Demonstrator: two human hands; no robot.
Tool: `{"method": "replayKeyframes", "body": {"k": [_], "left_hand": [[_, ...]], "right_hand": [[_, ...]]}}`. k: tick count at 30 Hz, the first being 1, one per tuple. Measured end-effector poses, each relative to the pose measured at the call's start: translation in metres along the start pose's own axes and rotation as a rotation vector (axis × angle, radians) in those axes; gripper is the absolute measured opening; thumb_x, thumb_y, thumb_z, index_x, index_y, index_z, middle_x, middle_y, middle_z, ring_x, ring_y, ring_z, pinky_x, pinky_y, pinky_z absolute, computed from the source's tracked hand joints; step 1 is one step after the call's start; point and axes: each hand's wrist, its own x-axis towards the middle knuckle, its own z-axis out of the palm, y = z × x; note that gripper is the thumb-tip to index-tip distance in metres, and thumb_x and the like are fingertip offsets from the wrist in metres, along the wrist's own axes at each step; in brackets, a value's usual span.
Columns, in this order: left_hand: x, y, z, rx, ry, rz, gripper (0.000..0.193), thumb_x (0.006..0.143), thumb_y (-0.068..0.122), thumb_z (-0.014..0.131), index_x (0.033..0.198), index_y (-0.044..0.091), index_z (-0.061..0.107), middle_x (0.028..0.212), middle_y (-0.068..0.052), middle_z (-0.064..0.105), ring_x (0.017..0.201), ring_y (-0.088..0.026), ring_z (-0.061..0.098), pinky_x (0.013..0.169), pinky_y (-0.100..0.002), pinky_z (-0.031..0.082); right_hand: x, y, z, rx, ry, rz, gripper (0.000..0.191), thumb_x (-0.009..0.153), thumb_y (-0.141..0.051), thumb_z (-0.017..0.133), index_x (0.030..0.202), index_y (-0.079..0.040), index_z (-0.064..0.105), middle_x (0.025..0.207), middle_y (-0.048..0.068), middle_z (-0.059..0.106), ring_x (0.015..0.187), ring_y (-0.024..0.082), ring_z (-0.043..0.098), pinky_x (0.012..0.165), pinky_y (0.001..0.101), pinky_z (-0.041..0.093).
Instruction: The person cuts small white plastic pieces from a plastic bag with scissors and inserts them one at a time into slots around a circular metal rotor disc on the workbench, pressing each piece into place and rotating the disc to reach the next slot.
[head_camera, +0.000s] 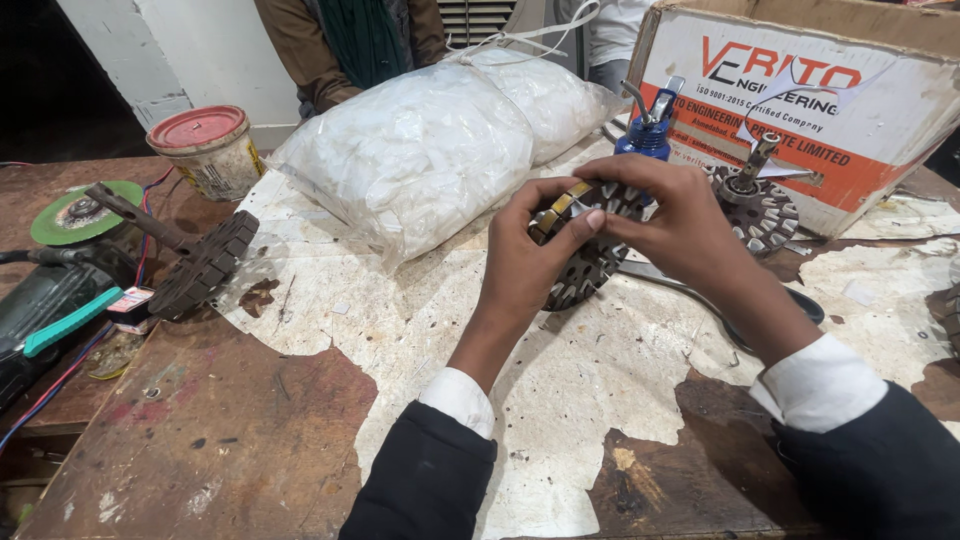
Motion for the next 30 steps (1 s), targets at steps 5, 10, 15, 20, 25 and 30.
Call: {"method": "replayKeyframes", "body": {"k": [5,10,15,20,25,30], "left_hand": [[-0.002,0.005,0.002,0.184,0.059,0.057,0.037,0.093,0.025,0.077,0.118,0.000,0.065,0.104,-0.009,0.075,0.095,-0.012,0.072,0.083,-0.028,0.060],[-0.004,0.009,0.004,0.346,0.106,0.122,0.031,0.096,0.025,0.073,0.112,-0.001,0.065,0.096,-0.011,0.074,0.085,-0.015,0.073,0.075,-0.030,0.058],[-0.005,0.010,0.002,0.371,0.119,0.202,0.028,0.099,0.024,0.070,0.110,-0.002,0.066,0.095,-0.012,0.074,0.084,-0.016,0.073,0.075,-0.031,0.057],[-0.004,0.012,0.003,0.362,0.101,0.161,0.026,0.100,0.024,0.067,0.109,-0.001,0.067,0.091,-0.011,0.075,0.081,-0.013,0.073,0.070,-0.030,0.057],[-0.005,0.015,0.003,0.363,0.083,0.091,0.026,0.100,0.023,0.065,0.111,-0.001,0.069,0.084,-0.010,0.074,0.073,-0.012,0.071,0.062,-0.029,0.054],[-0.004,0.016,0.005,0.365,0.104,0.126,0.025,0.099,0.022,0.068,0.109,-0.001,0.069,0.084,-0.009,0.074,0.075,-0.012,0.072,0.065,-0.029,0.056]], "right_hand": [[0.001,-0.002,-0.005,0.154,-0.102,0.064,0.046,0.088,-0.011,0.076,0.133,-0.006,0.066,0.125,0.011,0.073,0.113,0.019,0.071,0.096,0.0349,0.056],[0.002,-0.007,-0.003,0.173,-0.095,0.102,0.042,0.090,-0.010,0.074,0.132,-0.007,0.068,0.121,0.009,0.075,0.109,0.017,0.072,0.093,0.0330,0.058],[0.002,-0.009,-0.002,0.138,-0.076,0.045,0.040,0.090,-0.008,0.074,0.129,-0.007,0.069,0.119,0.010,0.075,0.108,0.019,0.073,0.091,0.0343,0.058],[0.002,-0.009,-0.001,0.120,-0.072,0.063,0.039,0.089,-0.008,0.074,0.128,-0.007,0.070,0.117,0.010,0.076,0.106,0.019,0.074,0.089,0.0340,0.058],[0.002,-0.008,-0.001,0.101,-0.056,0.041,0.040,0.088,-0.006,0.074,0.128,-0.006,0.070,0.117,0.011,0.076,0.106,0.019,0.074,0.089,0.0342,0.058],[0.002,-0.007,-0.001,0.084,-0.050,0.042,0.040,0.088,-0.004,0.074,0.128,-0.006,0.070,0.117,0.011,0.076,0.106,0.020,0.074,0.090,0.0349,0.058]]}}
